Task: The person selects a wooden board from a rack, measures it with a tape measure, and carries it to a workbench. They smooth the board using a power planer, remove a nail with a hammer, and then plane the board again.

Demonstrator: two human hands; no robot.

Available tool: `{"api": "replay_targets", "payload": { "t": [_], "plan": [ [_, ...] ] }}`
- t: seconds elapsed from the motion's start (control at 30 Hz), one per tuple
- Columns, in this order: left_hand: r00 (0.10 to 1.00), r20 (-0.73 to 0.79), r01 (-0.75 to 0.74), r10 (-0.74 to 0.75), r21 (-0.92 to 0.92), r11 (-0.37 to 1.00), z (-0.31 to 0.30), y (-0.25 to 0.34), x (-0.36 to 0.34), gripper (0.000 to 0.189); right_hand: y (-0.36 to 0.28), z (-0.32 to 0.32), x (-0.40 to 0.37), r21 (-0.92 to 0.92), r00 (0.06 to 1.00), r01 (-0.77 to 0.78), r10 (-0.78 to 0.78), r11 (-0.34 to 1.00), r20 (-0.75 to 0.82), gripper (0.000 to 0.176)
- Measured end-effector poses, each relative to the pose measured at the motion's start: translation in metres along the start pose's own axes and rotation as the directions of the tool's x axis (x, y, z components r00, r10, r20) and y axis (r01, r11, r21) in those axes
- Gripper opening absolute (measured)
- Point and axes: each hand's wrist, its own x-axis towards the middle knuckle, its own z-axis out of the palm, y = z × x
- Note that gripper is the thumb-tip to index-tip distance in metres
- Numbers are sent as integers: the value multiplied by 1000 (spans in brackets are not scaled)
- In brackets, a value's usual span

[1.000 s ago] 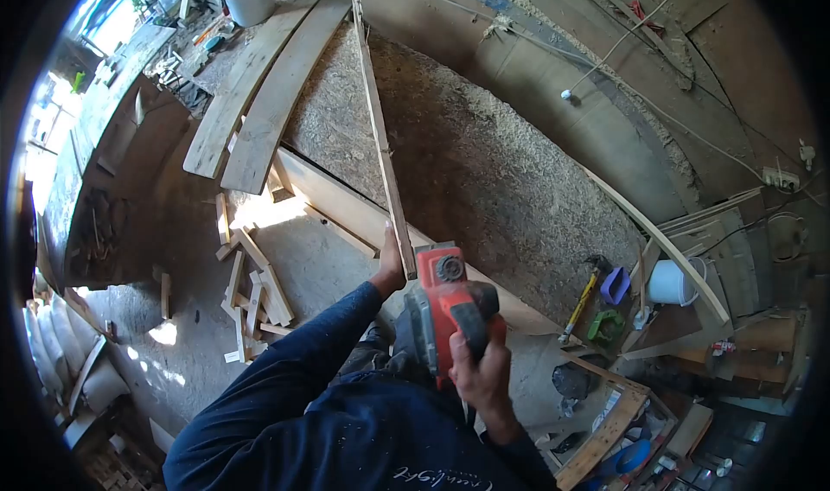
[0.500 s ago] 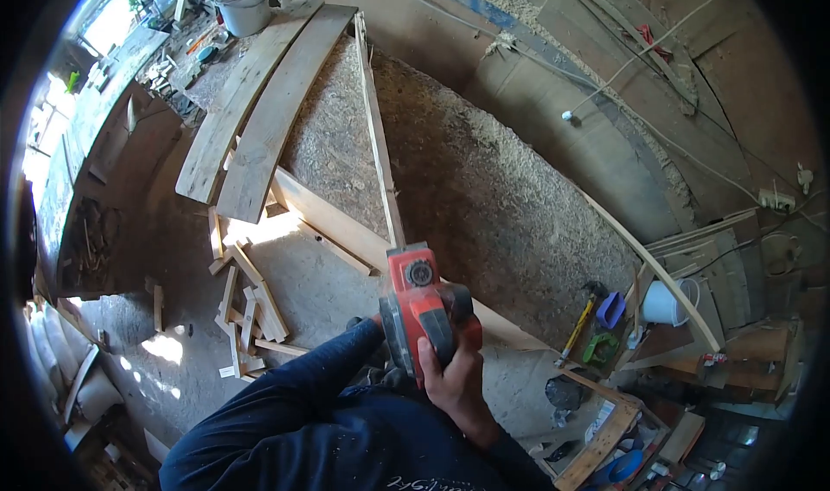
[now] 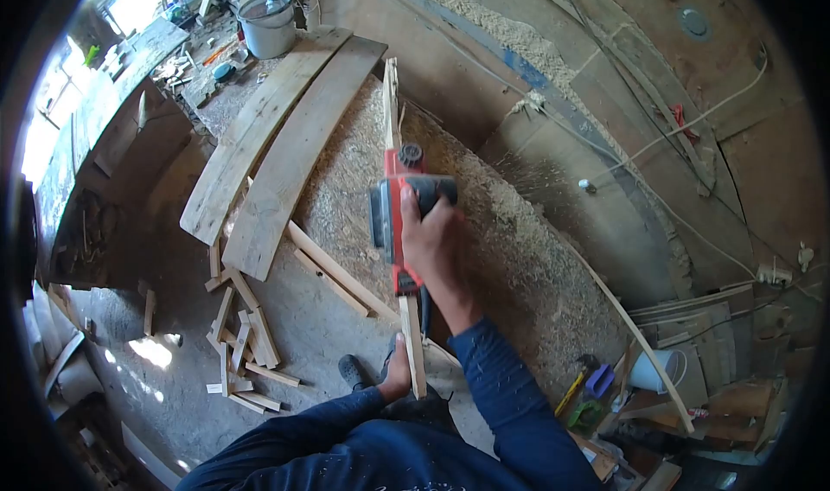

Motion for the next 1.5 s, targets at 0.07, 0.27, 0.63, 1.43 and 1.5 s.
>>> {"api": "replay_targets", "payload": {
  "t": [0.07,0.27,0.63,1.43,1.5],
  "plan": [
    [1000,5,7,-8,52,999,-3,-17,11,86,-15,13,43,9,1000,6,-5,1000,-26,54],
    [996,50,-75,69,130,989,-4,12,-8,86,-53,49,165,23,999,31,-30,999,-36,60],
    [998,-54,49,-41,150,988,-2,-8,5,86,-119,98,348,141,995,73,-61,987,-82,64],
    [971,234,134,-51,-356,925,-16,-35,17,69,215,-159,11,405,933,-321,359,856,-18,44],
    [983,149,143,-104,-284,948,-20,-52,29,77,236,-150,26,441,924,-333,381,834,-22,46]
  ]
}}
